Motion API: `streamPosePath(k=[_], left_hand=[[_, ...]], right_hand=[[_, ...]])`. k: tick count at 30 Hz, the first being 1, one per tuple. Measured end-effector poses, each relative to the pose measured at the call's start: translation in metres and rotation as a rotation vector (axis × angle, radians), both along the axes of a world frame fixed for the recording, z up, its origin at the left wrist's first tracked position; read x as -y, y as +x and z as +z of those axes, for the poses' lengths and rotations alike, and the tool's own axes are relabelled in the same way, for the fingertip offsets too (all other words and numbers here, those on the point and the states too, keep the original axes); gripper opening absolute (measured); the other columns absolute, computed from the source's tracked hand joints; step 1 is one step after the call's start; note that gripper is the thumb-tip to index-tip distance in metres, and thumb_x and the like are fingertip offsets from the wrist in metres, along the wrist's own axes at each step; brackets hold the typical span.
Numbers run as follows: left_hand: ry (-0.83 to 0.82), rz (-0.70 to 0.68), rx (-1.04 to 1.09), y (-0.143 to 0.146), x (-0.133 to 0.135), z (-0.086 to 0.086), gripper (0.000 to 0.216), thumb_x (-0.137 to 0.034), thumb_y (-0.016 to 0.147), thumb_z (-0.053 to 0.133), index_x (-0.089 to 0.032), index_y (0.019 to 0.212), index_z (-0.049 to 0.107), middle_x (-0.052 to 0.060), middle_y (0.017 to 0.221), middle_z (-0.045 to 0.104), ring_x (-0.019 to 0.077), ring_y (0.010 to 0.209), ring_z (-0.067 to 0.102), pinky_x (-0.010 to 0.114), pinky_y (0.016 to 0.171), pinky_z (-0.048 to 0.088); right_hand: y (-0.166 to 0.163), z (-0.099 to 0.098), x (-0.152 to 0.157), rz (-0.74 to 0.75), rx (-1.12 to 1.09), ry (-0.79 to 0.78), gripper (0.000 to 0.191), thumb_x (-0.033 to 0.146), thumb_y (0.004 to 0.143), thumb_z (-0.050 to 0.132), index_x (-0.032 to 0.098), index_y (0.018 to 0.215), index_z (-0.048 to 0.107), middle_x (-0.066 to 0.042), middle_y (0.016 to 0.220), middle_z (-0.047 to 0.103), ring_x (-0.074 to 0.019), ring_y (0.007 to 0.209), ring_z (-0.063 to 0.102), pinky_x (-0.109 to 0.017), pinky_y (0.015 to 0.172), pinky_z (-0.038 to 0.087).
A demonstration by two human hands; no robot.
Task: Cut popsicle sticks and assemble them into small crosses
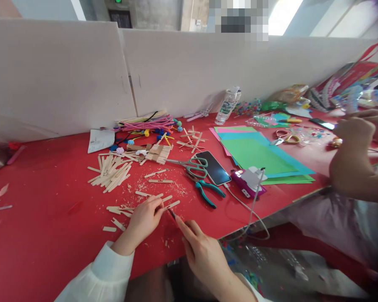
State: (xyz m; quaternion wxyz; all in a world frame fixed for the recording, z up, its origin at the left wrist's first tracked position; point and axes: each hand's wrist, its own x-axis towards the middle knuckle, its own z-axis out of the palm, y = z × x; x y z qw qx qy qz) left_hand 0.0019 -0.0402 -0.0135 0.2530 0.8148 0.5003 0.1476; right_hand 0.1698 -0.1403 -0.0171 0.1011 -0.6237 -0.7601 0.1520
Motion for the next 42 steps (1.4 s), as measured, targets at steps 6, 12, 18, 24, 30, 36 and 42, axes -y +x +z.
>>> streamPosePath(k=[6, 12, 18, 24, 30, 36, 42], left_hand=[[-0.012, 0.001, -0.012, 0.002, 0.001, 0.002, 0.011, -0.018, 0.082, 0.042, -0.020, 0.076, 0.051, 0.005, 0.083, 0.059, 0.0178, 0.078, 0.058, 0.029, 0.070, 0.044], [0.005, -0.007, -0.034, 0.003, 0.002, 0.007, 0.014, -0.017, 0.083, 0.041, -0.019, 0.074, 0.052, 0.005, 0.083, 0.059, 0.0173, 0.074, 0.057, 0.029, 0.066, 0.042], [0.002, 0.002, -0.080, 0.004, 0.002, 0.008, 0.013, -0.015, 0.082, 0.042, -0.019, 0.074, 0.052, 0.005, 0.083, 0.059, 0.0177, 0.074, 0.057, 0.029, 0.065, 0.041], [0.026, 0.019, -0.121, 0.006, 0.003, 0.010, 0.012, -0.014, 0.081, 0.043, -0.019, 0.074, 0.051, 0.006, 0.084, 0.059, 0.0192, 0.079, 0.056, 0.030, 0.068, 0.042], [0.007, 0.028, -0.126, 0.007, 0.002, 0.006, 0.012, -0.013, 0.081, 0.043, -0.019, 0.073, 0.050, 0.005, 0.084, 0.060, 0.0195, 0.081, 0.057, 0.031, 0.070, 0.042], [0.010, 0.036, -0.121, 0.006, 0.002, 0.004, 0.012, -0.014, 0.081, 0.043, -0.019, 0.074, 0.051, 0.005, 0.082, 0.059, 0.0190, 0.077, 0.056, 0.030, 0.067, 0.042], [0.022, 0.034, -0.127, 0.008, 0.002, 0.007, 0.011, -0.014, 0.080, 0.044, -0.019, 0.073, 0.051, 0.005, 0.081, 0.059, 0.0187, 0.077, 0.056, 0.030, 0.067, 0.041]], right_hand=[[0.001, 0.000, 0.000, 0.012, 0.007, 0.030, 0.056, 0.008, 0.079, 0.037, 0.021, 0.134, 0.040, -0.010, 0.107, 0.061, -0.0157, 0.069, 0.065, -0.023, 0.057, 0.052], [-0.002, 0.002, -0.002, 0.019, 0.052, 0.011, 0.057, 0.007, 0.078, 0.036, 0.020, 0.134, 0.040, -0.010, 0.109, 0.061, -0.0158, 0.069, 0.065, -0.023, 0.057, 0.052], [-0.008, 0.006, 0.001, 0.066, 0.217, 0.025, 0.065, 0.002, 0.071, 0.040, 0.017, 0.134, 0.039, -0.011, 0.114, 0.060, -0.0165, 0.069, 0.066, -0.022, 0.054, 0.052], [-0.017, 0.014, 0.001, 0.109, 0.337, 0.101, 0.063, 0.000, 0.070, 0.043, 0.017, 0.130, 0.044, -0.014, 0.117, 0.059, -0.0167, 0.067, 0.063, -0.023, 0.046, 0.050], [-0.022, 0.016, 0.002, 0.057, 0.260, 0.109, 0.055, 0.006, 0.078, 0.041, 0.022, 0.131, 0.042, -0.015, 0.117, 0.058, -0.0151, 0.065, 0.061, -0.021, 0.043, 0.046], [-0.022, 0.025, -0.003, 0.131, 0.419, 0.039, 0.059, 0.000, 0.072, 0.044, 0.016, 0.129, 0.046, -0.016, 0.118, 0.059, -0.0183, 0.066, 0.065, -0.024, 0.045, 0.050], [-0.020, 0.030, -0.006, 0.092, 0.368, -0.074, 0.067, -0.002, 0.070, 0.041, 0.013, 0.135, 0.038, -0.015, 0.123, 0.055, -0.0183, 0.071, 0.067, -0.023, 0.053, 0.052]])
